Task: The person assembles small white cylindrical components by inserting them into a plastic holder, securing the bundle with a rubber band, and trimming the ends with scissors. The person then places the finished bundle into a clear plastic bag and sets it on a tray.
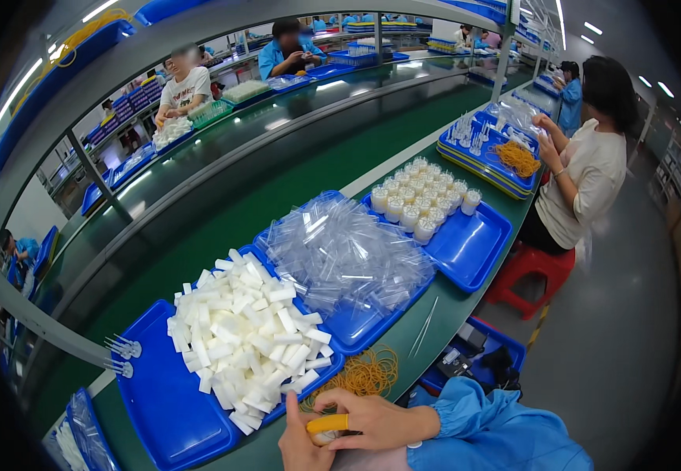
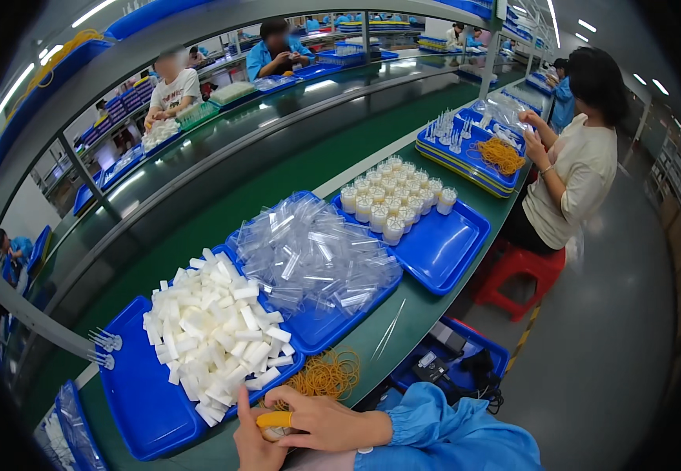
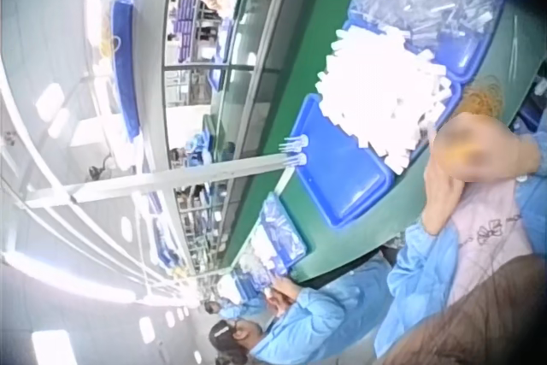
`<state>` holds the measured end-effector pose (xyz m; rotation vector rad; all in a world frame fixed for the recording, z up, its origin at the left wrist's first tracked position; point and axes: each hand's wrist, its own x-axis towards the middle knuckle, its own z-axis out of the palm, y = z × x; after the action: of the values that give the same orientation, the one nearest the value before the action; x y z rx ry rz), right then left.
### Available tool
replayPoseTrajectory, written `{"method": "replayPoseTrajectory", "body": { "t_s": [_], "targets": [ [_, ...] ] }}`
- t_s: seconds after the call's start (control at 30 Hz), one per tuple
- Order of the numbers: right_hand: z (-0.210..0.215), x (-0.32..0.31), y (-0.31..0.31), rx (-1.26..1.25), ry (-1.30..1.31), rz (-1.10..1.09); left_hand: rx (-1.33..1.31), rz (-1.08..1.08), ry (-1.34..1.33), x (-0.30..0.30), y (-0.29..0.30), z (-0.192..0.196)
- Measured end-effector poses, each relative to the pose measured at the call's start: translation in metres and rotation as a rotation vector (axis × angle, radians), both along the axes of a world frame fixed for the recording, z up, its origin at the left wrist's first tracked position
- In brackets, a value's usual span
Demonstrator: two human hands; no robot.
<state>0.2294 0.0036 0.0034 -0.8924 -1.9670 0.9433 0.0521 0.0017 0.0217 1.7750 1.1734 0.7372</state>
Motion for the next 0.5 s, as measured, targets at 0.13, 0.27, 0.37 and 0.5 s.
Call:
{"method": "replayPoseTrajectory", "body": {
  "t_s": [0.13,0.27,0.37,0.5],
  "targets": [
    [0.018,0.039,0.001,-0.258,0.040,-0.073,-0.299,-0.025,-0.375,0.009,-0.002,0.004],
    [0.002,0.100,0.012,-0.090,-0.756,-0.450,-0.381,-0.021,-0.546,-0.010,-0.009,-0.003],
    [-0.028,0.140,-0.009,0.098,-0.918,-0.608,-0.483,-0.023,-0.597,-0.016,-0.009,-0.008],
    [-0.042,0.156,-0.029,0.036,-0.809,-0.572,-0.464,0.112,-0.626,-0.017,-0.012,-0.009]
  ]
}}
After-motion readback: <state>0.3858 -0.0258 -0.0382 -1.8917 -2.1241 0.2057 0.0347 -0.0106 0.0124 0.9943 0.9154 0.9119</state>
